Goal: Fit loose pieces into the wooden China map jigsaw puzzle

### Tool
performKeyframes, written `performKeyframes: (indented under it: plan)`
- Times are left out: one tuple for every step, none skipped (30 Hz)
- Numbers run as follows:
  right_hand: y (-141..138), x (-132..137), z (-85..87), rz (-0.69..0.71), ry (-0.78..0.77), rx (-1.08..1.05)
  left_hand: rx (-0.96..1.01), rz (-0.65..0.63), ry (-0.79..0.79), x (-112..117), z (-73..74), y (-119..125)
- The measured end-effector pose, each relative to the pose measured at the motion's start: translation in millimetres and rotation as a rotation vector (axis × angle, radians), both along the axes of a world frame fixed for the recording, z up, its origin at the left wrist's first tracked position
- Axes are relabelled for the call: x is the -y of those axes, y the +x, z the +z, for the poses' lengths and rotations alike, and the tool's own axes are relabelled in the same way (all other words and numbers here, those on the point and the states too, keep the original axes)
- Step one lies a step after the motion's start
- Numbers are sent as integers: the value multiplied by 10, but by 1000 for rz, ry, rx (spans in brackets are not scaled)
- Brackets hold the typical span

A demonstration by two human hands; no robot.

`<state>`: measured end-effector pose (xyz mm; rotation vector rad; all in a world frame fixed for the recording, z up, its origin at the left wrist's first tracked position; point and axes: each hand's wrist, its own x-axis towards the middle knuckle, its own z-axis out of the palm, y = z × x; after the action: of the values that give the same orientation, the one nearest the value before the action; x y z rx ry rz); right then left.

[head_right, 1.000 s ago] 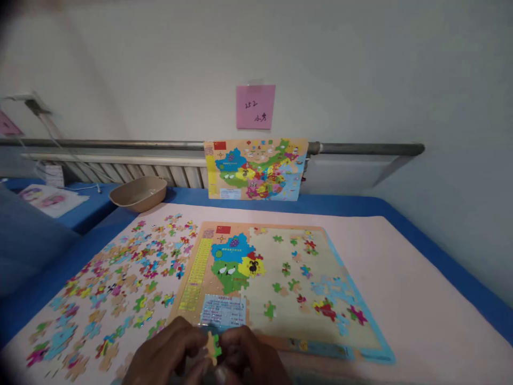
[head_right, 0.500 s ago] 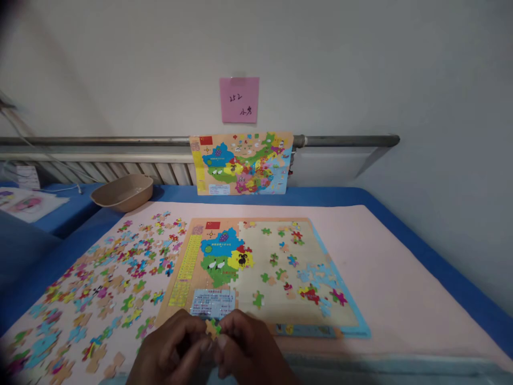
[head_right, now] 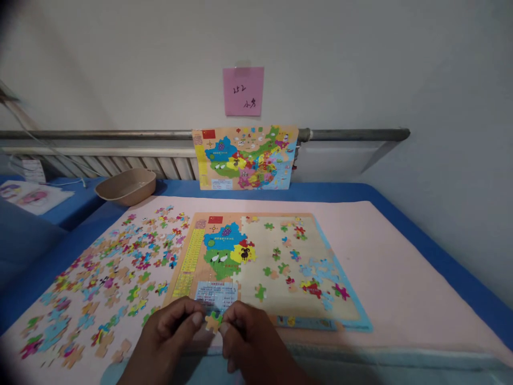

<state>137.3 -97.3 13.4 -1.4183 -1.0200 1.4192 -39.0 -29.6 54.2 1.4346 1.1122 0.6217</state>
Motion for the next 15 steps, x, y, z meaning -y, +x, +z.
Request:
performKeyframes:
  plan:
    - [-7,-4,14,-3,-12,2,14,9,-10,-2,6,0]
    - [-13,-6,30,-4,-22,5,30,9,-21,-3,8,1]
    - [-18,-8,45,-4,-27,10,42,1,-34,-4,7,2]
    - [-22,-8,59,-6,-28,17,49,-11,-45,-3,3,3]
    - [-23,-6,73,-4,-26,22,49,-23,-51,-3,-3,5]
    - [-21,-4,86,3,-22,25,39,-32,-53,-3,-10,7]
    - [-15,-1,98,16,-16,27,24,-36,-52,-3,-17,9]
    - [-7,1,108,38,-8,32,10,-39,-49,-3,-24,12]
    - [5,4,117,63,10,47,3,-41,-45,-3,-29,13]
    - [20,7,123,89,43,80,5,-45,-43,-5,-33,14]
    - [37,9,124,109,93,133,13,-47,-48,-6,-36,14]
    - [54,11,120,120,153,201,25,-49,-57,-8,-38,14]
    - [72,14,110,119,216,271,32,-49,-68,-10,-39,13]
    - [88,17,93,107,276,339,35,-49,-78,-13,-40,13]
    - [102,21,71,90,333,404,36,-46,-88,-15,-41,15]
